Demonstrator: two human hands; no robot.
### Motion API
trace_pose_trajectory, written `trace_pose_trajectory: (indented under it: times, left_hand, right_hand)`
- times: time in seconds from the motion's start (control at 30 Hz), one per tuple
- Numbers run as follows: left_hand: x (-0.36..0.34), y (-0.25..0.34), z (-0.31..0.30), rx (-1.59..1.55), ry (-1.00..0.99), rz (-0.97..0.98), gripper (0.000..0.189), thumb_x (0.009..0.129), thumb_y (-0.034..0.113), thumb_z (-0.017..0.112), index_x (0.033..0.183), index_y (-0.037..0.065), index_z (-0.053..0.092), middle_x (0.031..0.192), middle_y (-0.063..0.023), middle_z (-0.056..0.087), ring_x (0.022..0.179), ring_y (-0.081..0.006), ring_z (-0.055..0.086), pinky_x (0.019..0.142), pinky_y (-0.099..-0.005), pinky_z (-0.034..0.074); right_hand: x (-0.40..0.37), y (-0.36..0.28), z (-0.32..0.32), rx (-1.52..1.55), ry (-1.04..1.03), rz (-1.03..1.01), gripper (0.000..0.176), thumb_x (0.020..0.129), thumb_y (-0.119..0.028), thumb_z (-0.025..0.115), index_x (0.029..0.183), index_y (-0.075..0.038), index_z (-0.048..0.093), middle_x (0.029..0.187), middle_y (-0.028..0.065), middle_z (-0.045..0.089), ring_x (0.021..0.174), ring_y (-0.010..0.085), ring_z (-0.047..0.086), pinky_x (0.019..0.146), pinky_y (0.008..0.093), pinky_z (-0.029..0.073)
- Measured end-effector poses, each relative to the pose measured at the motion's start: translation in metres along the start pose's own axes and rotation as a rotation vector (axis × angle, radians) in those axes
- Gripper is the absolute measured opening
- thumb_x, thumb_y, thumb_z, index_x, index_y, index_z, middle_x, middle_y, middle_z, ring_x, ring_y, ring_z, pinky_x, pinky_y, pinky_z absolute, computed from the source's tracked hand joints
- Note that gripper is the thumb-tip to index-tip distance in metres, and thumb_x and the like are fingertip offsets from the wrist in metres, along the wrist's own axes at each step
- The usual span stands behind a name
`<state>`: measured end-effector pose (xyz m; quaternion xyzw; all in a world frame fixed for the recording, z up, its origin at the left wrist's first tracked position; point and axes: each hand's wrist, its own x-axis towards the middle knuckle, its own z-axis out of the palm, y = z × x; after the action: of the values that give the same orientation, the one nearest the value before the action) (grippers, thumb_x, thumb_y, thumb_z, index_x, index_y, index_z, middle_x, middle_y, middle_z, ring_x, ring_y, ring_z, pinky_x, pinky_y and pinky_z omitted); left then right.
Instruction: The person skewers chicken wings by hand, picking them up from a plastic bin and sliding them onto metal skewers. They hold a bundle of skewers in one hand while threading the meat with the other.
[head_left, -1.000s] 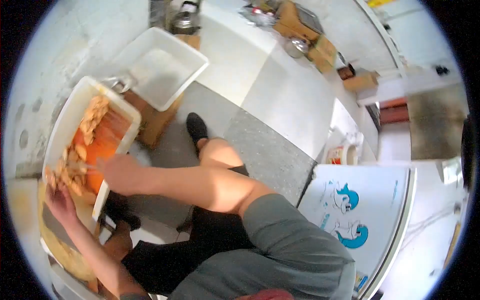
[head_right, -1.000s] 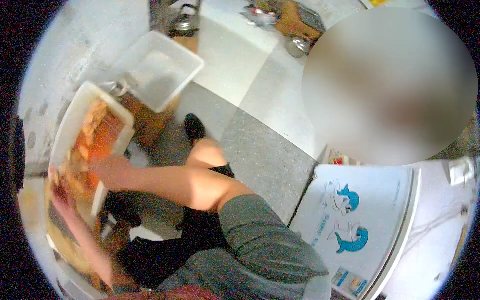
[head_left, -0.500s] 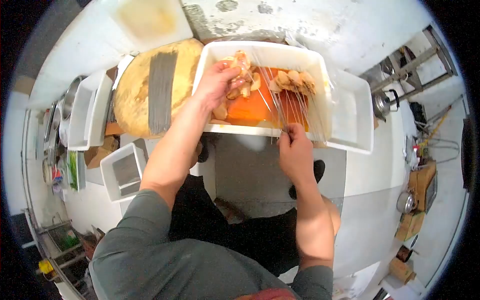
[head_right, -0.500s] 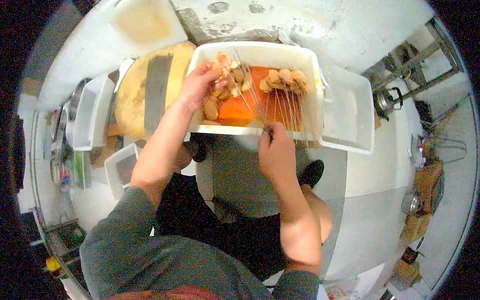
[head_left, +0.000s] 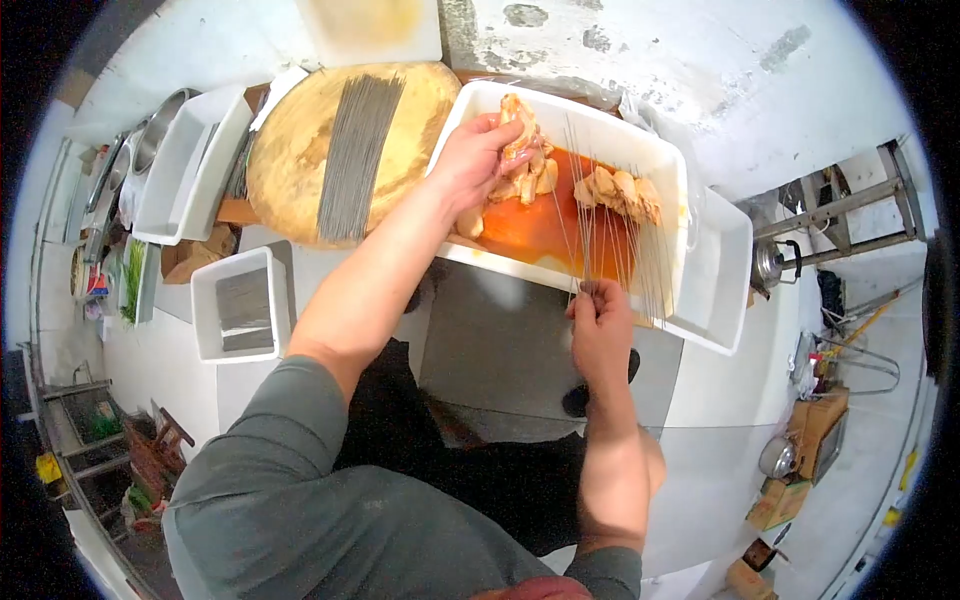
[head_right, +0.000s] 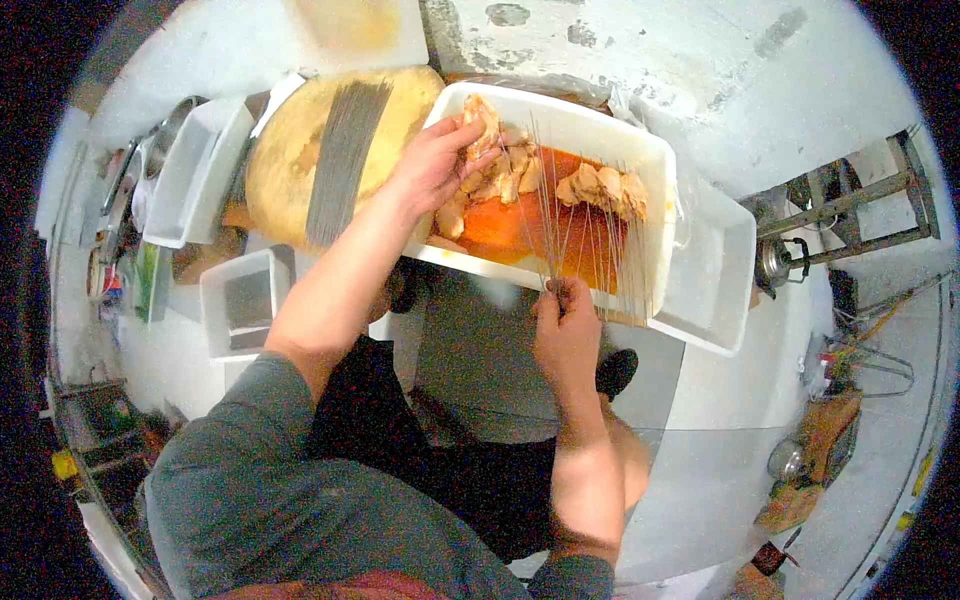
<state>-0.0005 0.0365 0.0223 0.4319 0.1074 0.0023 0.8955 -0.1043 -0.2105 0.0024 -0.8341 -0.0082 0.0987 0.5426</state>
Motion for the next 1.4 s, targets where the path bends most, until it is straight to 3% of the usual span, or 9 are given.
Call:
trace_pose_trajectory:
  times: [0.1,0.17,0.43,0.53,0.57,0.67,0.93,1.17,1.4]
  left_hand:
    - [0.002,0.0,-0.001,0.013,0.02,0.0,0.026,0.095,0.014,0.052,0.117,-0.002,0.051,0.114,-0.0109,0.058,0.103,-0.021,0.061,0.087,-0.0275,0.054]
    - [0.004,0.0,-0.003,0.014,0.03,0.004,0.025,0.095,0.014,0.052,0.115,-0.001,0.051,0.113,-0.0106,0.059,0.103,-0.0205,0.061,0.086,-0.0272,0.054]
    - [0.005,0.0,-0.004,-0.007,0.057,0.037,0.024,0.095,0.015,0.053,0.114,0.0,0.053,0.11,-0.0096,0.061,0.1,-0.0187,0.062,0.082,-0.0251,0.054]
    - [0.002,0.002,0.001,-0.073,0.063,0.054,0.021,0.094,0.01,0.054,0.108,-0.005,0.053,0.1,-0.0134,0.062,0.089,-0.0182,0.064,0.073,-0.0221,0.055]
    - [0.004,0.0,-0.001,-0.048,0.054,0.047,0.021,0.094,0.012,0.054,0.11,-0.002,0.054,0.103,-0.0116,0.062,0.092,-0.0179,0.063,0.076,-0.0235,0.054]
    - [0.006,-0.004,-0.004,0.02,0.052,0.028,0.023,0.094,0.015,0.054,0.114,0.003,0.054,0.108,-0.0083,0.062,0.098,-0.0171,0.062,0.083,-0.0262,0.053]
    - [0.001,-0.016,0.003,0.002,0.016,-0.015,0.024,0.094,0.014,0.055,0.113,0.001,0.054,0.107,-0.0096,0.063,0.098,-0.0173,0.063,0.075,-0.0233,0.053]
    - [-0.005,-0.012,0.007,0.001,-0.02,-0.051,0.027,0.095,0.022,0.052,0.112,0.0,0.055,0.102,-0.0116,0.064,0.092,-0.0192,0.065,0.075,-0.0267,0.054]
    - [-0.008,-0.001,0.007,-0.059,-0.03,-0.057,0.024,0.097,0.023,0.05,0.105,0.0,0.054,0.097,-0.0084,0.063,0.089,-0.0188,0.064,0.081,-0.0311,0.054]
  right_hand:
    - [-0.003,-0.007,0.001,0.025,-0.016,0.03,0.016,0.088,-0.01,0.052,0.101,0.0,0.054,0.073,0.0089,0.061,0.066,0.0165,0.057,0.062,0.029,0.044]
    - [-0.003,-0.003,0.004,0.108,-0.035,0.012,0.015,0.089,-0.004,0.049,0.103,0.0,0.051,0.071,0.0016,0.056,0.058,0.0056,0.047,0.051,0.0201,0.036]
    - [-0.005,0.002,0.008,0.07,-0.048,-0.036,0.012,0.089,-0.005,0.05,0.1,0.0,0.052,0.069,0.0008,0.055,0.058,0.0055,0.046,0.051,0.0201,0.037]
    - [-0.006,0.0,0.008,0.096,-0.048,-0.006,0.011,0.089,-0.005,0.05,0.099,0.0,0.052,0.068,0.0007,0.055,0.058,0.0057,0.046,0.051,0.0201,0.037]
    - [-0.006,-0.002,0.008,0.107,-0.049,0.008,0.011,0.089,-0.005,0.05,0.098,0.0,0.052,0.068,0.0007,0.054,0.058,0.0057,0.046,0.051,0.0201,0.037]
    - [-0.005,0.002,0.009,0.085,-0.035,0.013,0.018,0.089,-0.014,0.054,0.1,0.0,0.056,0.074,0.0082,0.061,0.068,0.0162,0.057,0.066,0.03,0.047]
    - [-0.004,0.006,0.023,0.141,-0.03,0.057,0.018,0.09,-0.014,0.053,0.1,0.001,0.056,0.073,0.0077,0.06,0.066,0.0155,0.056,0.063,0.0307,0.047]
    - [-0.001,0.004,0.021,0.096,-0.028,0.034,0.02,0.089,-0.015,0.055,0.101,0.001,0.057,0.073,0.0089,0.061,0.067,0.016,0.057,0.063,0.0312,0.047]
    - [0.004,0.004,0.025,0.002,0.014,-0.037,0.021,0.089,-0.017,0.054,0.1,0.001,0.057,0.081,0.0181,0.064,0.076,0.0298,0.063,0.07,0.0388,0.048]
